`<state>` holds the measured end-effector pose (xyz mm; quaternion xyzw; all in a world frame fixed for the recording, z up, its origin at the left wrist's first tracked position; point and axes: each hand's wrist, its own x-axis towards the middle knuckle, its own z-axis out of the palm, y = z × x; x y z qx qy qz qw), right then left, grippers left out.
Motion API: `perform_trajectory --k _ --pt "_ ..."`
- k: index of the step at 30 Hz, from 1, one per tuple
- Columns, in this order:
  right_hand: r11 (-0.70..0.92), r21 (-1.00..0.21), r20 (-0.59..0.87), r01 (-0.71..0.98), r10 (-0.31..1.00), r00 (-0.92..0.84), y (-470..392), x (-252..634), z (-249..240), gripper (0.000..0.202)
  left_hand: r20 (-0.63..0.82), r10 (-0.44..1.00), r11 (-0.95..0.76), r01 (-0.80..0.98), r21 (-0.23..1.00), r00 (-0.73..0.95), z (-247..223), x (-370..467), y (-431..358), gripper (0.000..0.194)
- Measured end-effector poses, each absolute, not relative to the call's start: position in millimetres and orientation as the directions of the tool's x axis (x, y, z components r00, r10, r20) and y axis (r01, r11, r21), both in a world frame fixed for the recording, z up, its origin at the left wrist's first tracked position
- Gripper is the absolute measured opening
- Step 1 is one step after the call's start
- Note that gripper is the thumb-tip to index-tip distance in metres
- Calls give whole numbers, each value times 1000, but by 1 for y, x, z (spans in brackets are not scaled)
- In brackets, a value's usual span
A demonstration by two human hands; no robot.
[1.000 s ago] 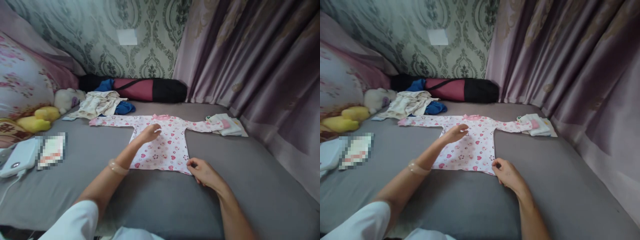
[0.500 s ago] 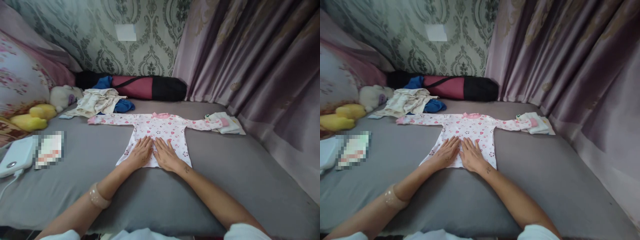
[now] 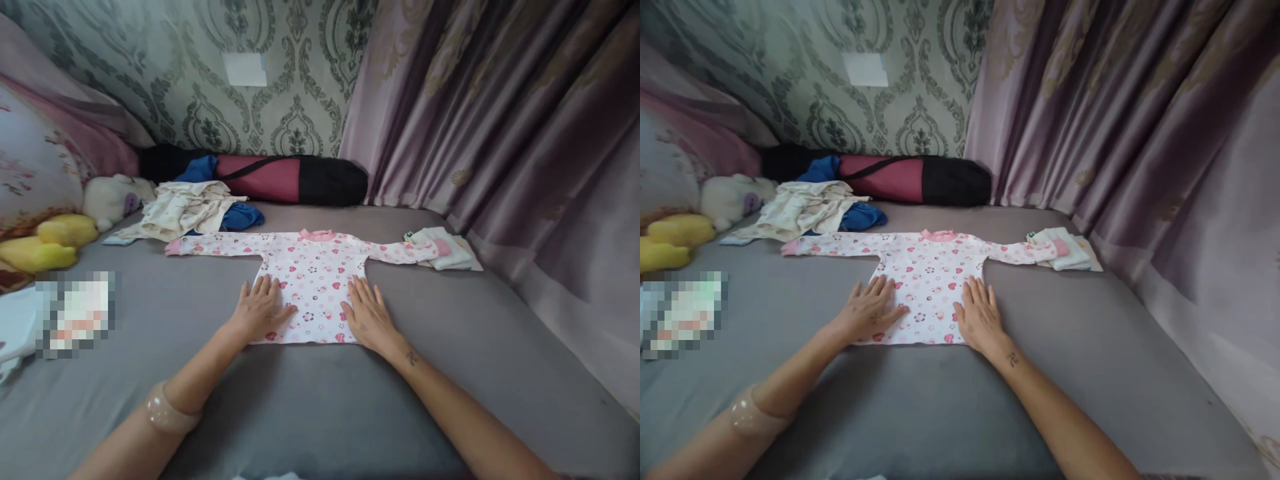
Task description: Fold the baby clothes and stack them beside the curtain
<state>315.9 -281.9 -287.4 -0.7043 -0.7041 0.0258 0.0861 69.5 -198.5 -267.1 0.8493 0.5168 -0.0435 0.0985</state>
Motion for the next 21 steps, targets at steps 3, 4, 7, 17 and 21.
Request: perform_trajectory --k 3,4,7,17,21 --pt "20 -169 141 985 990 4 -280 317 -287 58 -196 844 -480 866 139 499 -250 86 -194 60" --pt "33 -192 121 981 993 -10 -279 318 -287 58 -178 838 -493 856 155 515 -246 93 -193 56" --pt "73 -319 79 945 996 -51 -273 328 -285 52 -133 827 -513 831 214 545 -239 117 -191 51" --pt "-595 -628 177 500 517 837 -218 468 -250 29 -171 777 -555 787 269 606 -260 156 -168 39" --pt "-673 -618 158 408 402 902 -216 504 -245 29 -133 818 -523 820 231 559 -264 161 -169 39"
